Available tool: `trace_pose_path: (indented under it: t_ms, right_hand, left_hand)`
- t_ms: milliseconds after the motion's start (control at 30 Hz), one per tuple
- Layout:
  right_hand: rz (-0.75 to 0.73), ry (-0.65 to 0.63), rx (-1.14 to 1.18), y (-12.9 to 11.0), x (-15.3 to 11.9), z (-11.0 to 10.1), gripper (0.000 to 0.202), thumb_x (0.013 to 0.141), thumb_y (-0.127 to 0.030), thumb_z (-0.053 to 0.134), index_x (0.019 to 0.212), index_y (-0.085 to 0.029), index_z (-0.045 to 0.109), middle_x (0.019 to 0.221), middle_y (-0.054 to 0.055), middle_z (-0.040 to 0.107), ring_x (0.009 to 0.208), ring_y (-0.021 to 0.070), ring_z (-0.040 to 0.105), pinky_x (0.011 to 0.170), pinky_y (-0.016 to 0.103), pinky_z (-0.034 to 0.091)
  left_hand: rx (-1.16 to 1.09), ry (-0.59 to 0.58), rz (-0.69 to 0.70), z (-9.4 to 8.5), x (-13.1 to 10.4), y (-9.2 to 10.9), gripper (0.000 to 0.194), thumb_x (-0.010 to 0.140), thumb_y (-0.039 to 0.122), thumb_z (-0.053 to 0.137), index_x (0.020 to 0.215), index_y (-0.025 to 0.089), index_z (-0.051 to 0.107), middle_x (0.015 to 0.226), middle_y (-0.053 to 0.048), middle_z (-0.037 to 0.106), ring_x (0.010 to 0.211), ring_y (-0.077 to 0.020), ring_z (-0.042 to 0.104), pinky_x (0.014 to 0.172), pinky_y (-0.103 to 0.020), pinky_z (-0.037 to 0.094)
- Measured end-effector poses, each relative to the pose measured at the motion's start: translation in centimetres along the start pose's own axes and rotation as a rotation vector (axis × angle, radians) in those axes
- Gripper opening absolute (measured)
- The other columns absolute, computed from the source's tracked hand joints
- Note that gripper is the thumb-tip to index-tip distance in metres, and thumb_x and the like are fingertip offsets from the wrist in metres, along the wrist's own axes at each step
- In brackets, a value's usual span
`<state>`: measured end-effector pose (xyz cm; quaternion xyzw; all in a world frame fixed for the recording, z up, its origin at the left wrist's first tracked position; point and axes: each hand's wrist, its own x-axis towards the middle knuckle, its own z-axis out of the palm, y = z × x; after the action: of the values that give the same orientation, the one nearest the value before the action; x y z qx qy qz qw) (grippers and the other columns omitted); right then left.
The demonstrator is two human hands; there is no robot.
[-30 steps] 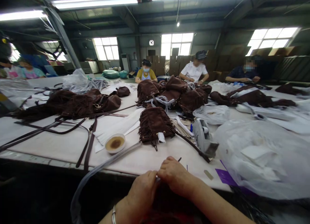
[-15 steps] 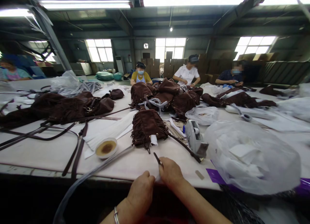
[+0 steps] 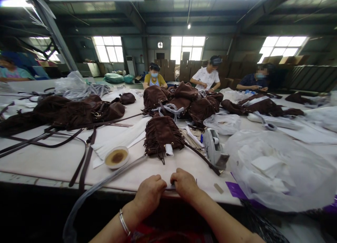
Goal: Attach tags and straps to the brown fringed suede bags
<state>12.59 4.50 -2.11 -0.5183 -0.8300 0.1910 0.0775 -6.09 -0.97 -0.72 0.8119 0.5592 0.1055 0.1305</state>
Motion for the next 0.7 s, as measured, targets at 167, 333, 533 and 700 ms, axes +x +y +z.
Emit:
trace_pose_path:
  t_ms: [167,333,533,700]
  right_hand:
    - [-0.016,0.019,0.006,0.4,0.1,0.4,0.033,0.079,-0.006,0.049,0.080,-0.024,0.077,0.085,0.002,0.063,0.079,0.0145,0.060,0.067,0.024,0.039]
    - [-0.232,0.045,0.056,0.9,0.1,1.0,0.022,0.081,-0.011,0.056,0.075,-0.020,0.075,0.079,0.002,0.061,0.073,0.0141,0.058,0.065,0.024,0.040]
    - [-0.377,0.083,0.212,0.6,0.1,1.1,0.020,0.084,-0.013,0.055,0.094,-0.019,0.071,0.087,0.004,0.069,0.081,0.0178,0.063,0.074,0.026,0.047]
    - [-0.327,0.106,0.351,0.6,-0.1,1.1,0.032,0.091,-0.019,0.050,0.120,-0.019,0.063,0.109,0.009,0.073,0.097,0.0219,0.067,0.087,0.032,0.051]
  left_hand:
    - [0.040,-0.030,0.140,0.6,0.3,-0.4,0.016,0.089,0.014,0.054,0.086,0.022,0.067,0.085,-0.004,0.062,0.081,-0.0192,0.056,0.071,-0.030,0.042]
    - [0.094,0.000,0.144,1.8,0.7,-0.4,0.016,0.089,0.014,0.053,0.093,0.021,0.066,0.083,-0.005,0.062,0.078,-0.0199,0.056,0.068,-0.031,0.043]
    - [0.007,0.091,0.087,2.5,1.1,-0.4,0.018,0.090,0.014,0.050,0.101,0.020,0.063,0.086,-0.005,0.065,0.079,-0.0193,0.059,0.072,-0.030,0.046]
    - [-0.019,0.123,0.087,2.0,1.3,-0.5,0.018,0.090,0.015,0.050,0.100,0.022,0.063,0.095,-0.003,0.063,0.079,-0.0166,0.059,0.069,-0.025,0.046]
